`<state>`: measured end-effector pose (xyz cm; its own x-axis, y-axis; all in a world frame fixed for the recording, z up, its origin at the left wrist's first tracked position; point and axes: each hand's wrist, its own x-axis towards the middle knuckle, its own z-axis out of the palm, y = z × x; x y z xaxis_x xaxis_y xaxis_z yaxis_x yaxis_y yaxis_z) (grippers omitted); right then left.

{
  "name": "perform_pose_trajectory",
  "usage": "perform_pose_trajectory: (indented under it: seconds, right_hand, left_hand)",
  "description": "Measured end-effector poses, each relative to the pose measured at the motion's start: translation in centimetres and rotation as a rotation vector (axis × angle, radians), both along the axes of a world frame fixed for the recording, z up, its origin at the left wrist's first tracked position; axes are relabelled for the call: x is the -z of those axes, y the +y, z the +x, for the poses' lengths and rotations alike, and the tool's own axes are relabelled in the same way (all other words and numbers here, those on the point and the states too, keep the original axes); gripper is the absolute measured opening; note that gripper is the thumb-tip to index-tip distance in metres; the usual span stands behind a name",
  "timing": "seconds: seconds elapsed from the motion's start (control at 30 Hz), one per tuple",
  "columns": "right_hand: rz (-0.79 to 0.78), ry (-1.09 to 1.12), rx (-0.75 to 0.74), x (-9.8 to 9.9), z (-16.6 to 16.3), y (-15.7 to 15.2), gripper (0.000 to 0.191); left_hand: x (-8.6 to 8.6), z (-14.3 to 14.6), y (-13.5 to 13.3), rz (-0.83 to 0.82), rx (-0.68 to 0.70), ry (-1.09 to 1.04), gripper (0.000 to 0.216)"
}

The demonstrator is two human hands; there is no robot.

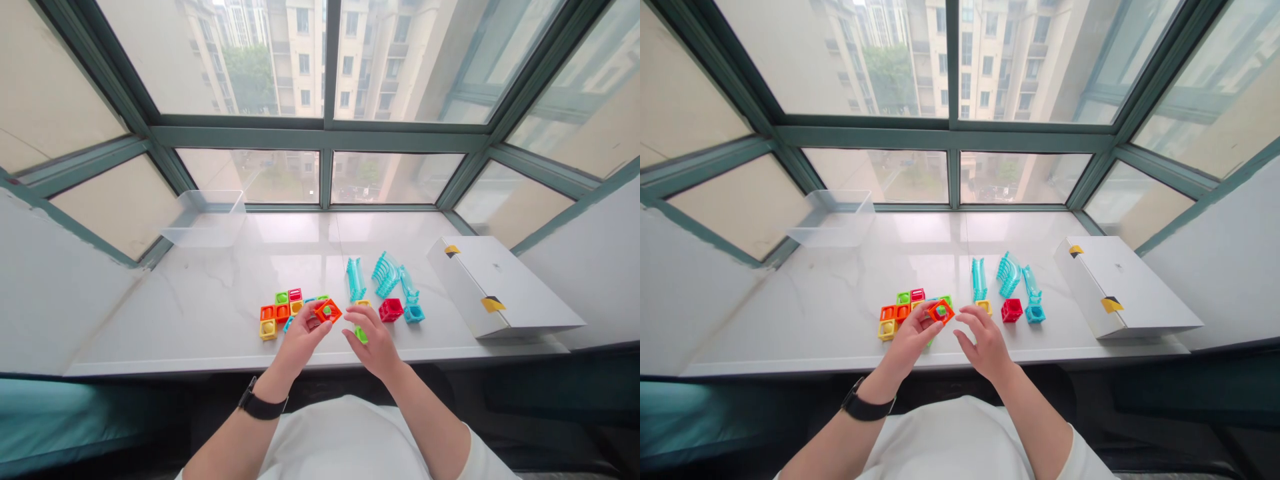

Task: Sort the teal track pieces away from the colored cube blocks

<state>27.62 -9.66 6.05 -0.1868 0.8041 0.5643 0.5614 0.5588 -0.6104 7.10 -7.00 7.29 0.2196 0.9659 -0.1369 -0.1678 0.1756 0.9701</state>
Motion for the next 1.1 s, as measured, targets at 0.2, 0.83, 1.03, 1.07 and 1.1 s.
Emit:
perform_pose_trajectory:
  seconds: [0.2, 0.83, 1.03, 1.07, 1.1]
  right_hand:
    - [-0.015, -0.038, -0.066, -0.9, -0.1, -0.1, 0.035]
    - [-0.253, -0.239, -0.054, -2.0, -1.6, -0.7, 0.045]
    - [-0.288, -0.054, -0.164, -1.5, -1.6, -0.6, 0.053]
    - [-0.293, -0.034, -0.175, -1.4, -1.6, -0.6, 0.053]
    - [-0.296, -0.02, -0.187, -1.3, -1.6, -0.6, 0.054]
  left_hand:
    - [0.3, 0.1, -0.6, 0.215, -0.008, 0.09, 0.049]
    - [-0.5, -1.1, -1.4, 0.811, -0.117, 0.746, 0.046]
    - [-0.8, -0.7, -1.6, 0.955, -0.071, 0.714, 0.036]
    - [-0.9, -0.7, -1.6, 0.965, -0.077, 0.709, 0.036]
    - [-0.9, -0.6, -1.6, 0.968, -0.09, 0.705, 0.036]
